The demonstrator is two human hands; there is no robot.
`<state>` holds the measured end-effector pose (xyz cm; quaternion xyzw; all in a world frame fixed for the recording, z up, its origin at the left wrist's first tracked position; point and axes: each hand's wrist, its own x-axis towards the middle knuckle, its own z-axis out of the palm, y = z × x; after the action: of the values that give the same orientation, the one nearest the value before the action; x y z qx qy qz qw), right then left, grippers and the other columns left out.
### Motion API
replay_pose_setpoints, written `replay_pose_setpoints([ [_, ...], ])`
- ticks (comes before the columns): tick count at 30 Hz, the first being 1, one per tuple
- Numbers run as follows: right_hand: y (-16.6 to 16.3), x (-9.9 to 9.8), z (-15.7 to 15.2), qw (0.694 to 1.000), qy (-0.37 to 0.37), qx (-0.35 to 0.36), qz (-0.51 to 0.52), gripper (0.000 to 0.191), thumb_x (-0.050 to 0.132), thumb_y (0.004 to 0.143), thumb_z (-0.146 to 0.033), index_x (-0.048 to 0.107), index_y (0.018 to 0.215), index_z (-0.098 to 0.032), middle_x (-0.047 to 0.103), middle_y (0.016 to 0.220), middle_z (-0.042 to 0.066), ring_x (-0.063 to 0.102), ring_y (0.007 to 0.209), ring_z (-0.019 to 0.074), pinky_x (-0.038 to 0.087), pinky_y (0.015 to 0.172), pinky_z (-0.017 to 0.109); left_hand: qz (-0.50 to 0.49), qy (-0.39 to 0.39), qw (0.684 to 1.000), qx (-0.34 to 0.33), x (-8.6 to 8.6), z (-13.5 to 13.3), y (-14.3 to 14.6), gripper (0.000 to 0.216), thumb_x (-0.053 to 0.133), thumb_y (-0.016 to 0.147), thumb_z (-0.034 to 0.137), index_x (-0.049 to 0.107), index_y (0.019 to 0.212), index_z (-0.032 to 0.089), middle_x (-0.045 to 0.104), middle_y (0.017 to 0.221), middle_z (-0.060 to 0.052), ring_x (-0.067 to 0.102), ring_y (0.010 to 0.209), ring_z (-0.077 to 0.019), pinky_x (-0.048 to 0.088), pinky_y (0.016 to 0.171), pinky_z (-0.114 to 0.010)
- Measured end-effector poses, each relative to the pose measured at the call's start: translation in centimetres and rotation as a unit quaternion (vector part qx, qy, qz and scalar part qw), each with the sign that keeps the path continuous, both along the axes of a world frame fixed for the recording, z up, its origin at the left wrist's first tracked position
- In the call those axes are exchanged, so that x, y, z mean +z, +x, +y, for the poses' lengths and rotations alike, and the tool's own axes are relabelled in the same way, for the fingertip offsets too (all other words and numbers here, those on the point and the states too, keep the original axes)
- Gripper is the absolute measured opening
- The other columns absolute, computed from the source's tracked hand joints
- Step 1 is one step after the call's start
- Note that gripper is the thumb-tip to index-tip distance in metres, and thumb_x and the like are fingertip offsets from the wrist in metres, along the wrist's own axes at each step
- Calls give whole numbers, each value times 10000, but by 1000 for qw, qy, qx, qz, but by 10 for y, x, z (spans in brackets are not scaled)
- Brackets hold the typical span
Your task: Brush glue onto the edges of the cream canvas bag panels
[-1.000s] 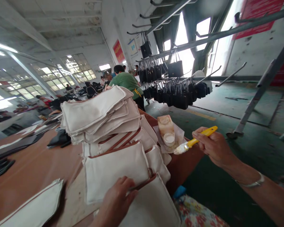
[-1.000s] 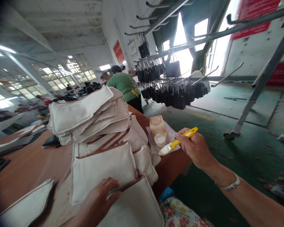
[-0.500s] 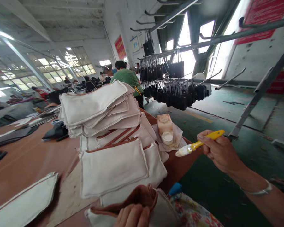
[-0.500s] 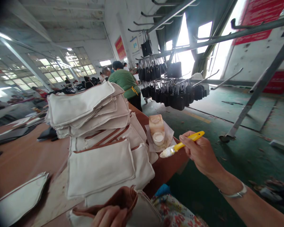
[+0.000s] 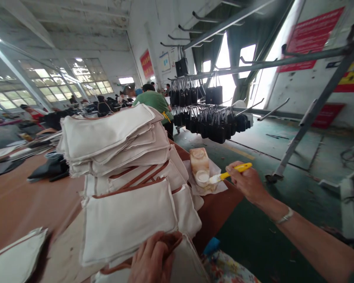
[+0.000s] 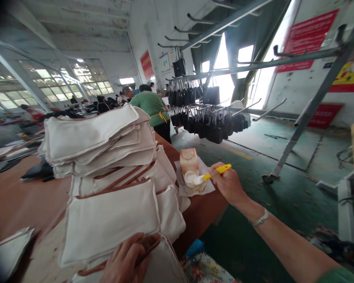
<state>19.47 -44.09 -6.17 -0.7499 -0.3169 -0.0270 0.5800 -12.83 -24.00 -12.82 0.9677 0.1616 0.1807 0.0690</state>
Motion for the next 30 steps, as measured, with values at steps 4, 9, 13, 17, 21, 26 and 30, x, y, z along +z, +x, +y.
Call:
replay_pose_setpoints([
  [4,35,-16,40,995,-61,47,-68,305,555,913,-478,655,862,-194,639,753,12,580,671,167,445,651,275,136,-40,988,65,16,7,39,144,513,923,255,644,976,225,674,1061,-68,605,1006,-265,433,843,-407],
  [9,55,-39,70,982,-112,101,-112,217,577,876,-393,685,846,-208,683,804,21,618,737,192,463,720,291,234,-42,967,87,33,-8,61,263,430,971,278,631,1140,258,664,1073,-77,592,1061,-284,390,883,-443],
  [13,56,-37,63,975,-113,120,-148,209,550,919,-371,683,918,-210,692,886,43,621,813,195,453,791,304,259,-49,959,103,36,-12,65,270,414,968,284,645,1103,248,644,1094,-84,580,1078,-306,393,878,-450],
  [17,43,-25,41,955,-135,199,-175,197,585,917,-367,705,922,-211,678,892,53,610,836,187,450,813,299,240,-85,963,89,27,-7,59,210,422,946,267,621,973,204,648,1068,-93,591,1047,-308,396,847,-427],
  [21,27,-18,20,948,-142,238,-156,193,626,903,-389,719,897,-220,659,844,38,610,796,170,463,770,279,212,-223,948,84,20,6,45,177,379,936,256,549,958,210,686,912,-57,638,862,-240,386,736,-345],
  [26,32,-35,20,992,-88,79,-47,343,501,964,-490,656,1025,-190,656,744,29,590,551,155,445,521,259,94,-348,930,68,37,18,37,238,466,912,371,643,972,224,702,923,-27,638,892,-214,404,773,-304],
  [30,33,-46,19,997,-61,-39,3,361,541,929,-524,631,887,-176,582,554,2,539,454,161,382,452,253,27,-417,906,59,43,18,32,320,531,885,452,707,957,195,691,877,-35,626,855,-214,432,771,-289],
])
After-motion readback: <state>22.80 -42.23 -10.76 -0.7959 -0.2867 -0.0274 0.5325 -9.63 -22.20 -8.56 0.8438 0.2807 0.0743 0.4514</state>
